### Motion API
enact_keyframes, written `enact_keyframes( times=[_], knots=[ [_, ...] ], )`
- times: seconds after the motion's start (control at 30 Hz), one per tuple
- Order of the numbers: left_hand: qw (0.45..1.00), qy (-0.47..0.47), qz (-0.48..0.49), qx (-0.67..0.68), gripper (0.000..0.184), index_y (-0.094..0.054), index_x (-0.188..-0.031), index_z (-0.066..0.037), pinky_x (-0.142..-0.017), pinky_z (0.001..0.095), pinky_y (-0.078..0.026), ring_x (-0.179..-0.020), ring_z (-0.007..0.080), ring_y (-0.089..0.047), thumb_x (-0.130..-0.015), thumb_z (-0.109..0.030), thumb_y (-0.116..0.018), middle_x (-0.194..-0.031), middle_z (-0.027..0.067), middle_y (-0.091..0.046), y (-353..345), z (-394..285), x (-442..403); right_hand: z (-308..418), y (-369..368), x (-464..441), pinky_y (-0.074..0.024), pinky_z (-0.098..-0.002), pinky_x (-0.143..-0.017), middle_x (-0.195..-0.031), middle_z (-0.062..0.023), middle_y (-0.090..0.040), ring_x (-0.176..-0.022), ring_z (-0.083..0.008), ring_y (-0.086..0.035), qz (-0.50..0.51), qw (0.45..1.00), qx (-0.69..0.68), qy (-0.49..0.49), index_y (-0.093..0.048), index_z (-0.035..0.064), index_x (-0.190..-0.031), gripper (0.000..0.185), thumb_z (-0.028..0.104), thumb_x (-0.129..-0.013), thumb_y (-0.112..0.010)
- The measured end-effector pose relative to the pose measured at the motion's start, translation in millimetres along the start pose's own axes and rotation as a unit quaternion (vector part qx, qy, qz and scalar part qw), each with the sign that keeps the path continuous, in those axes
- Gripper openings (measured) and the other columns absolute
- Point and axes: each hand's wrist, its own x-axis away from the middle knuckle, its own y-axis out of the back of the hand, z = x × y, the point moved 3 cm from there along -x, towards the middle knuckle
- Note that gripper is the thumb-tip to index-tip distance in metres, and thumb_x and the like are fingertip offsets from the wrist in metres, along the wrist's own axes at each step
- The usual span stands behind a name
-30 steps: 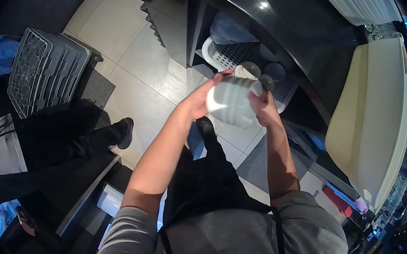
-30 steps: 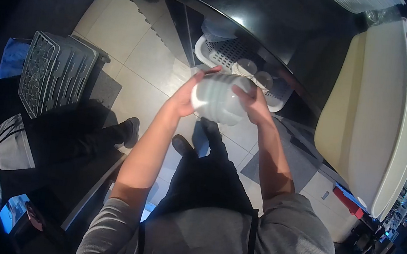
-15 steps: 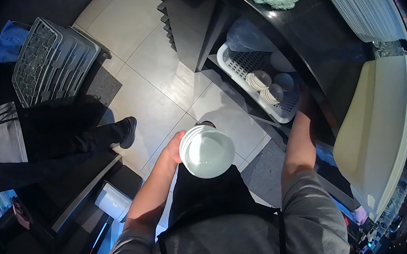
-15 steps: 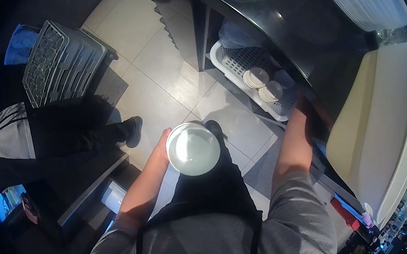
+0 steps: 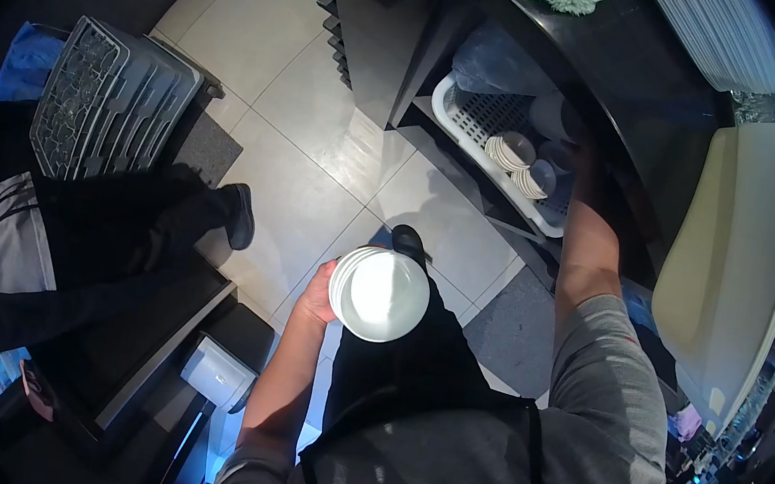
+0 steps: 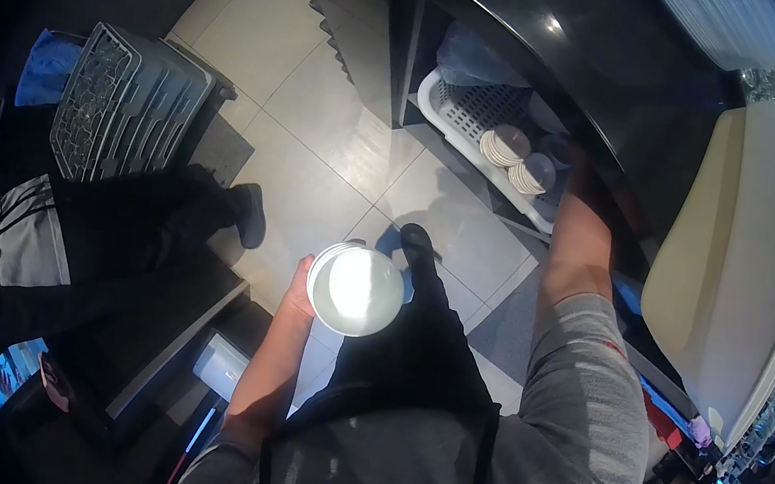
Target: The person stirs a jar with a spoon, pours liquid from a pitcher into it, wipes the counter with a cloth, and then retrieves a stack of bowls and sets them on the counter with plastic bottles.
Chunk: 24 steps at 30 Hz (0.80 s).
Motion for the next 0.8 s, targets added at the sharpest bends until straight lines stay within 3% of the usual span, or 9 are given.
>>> enact_keyframes(
  times=[0.47,0.8],
  knots=[
    [0.999,-0.011,-0.025,-0.028,0.089,-0.041,-0.129,-0.001,-0.092,0.0368,-0.045,-0.107,0.0244,-0.055,-0.066,-0.058,-0.067,-0.121,0.0145,-0.054,-1,-9,-11,5,12,59,-0.0391,-0.0366,-0.092,-0.122,-0.0149,-0.05,-0.112,-0.0244,-0.047,-0.138,0.988,-0.04,0.06,-0.05,0.0028,-0.12,0.049,0.031,-0.082,-0.061],
    [0.999,-0.013,-0.041,-0.021,0.081,-0.049,-0.124,-0.002,-0.091,0.0382,-0.046,-0.103,0.0256,-0.058,-0.067,-0.057,-0.067,-0.115,0.0141,-0.058,2,-18,-39,8,10,82,-0.0377,-0.0387,-0.096,-0.124,-0.0167,-0.048,-0.116,-0.027,-0.045,-0.189,0.977,-0.029,0.093,-0.048,0.0024,-0.122,0.052,0.031,-0.081,-0.062]
  ],
)
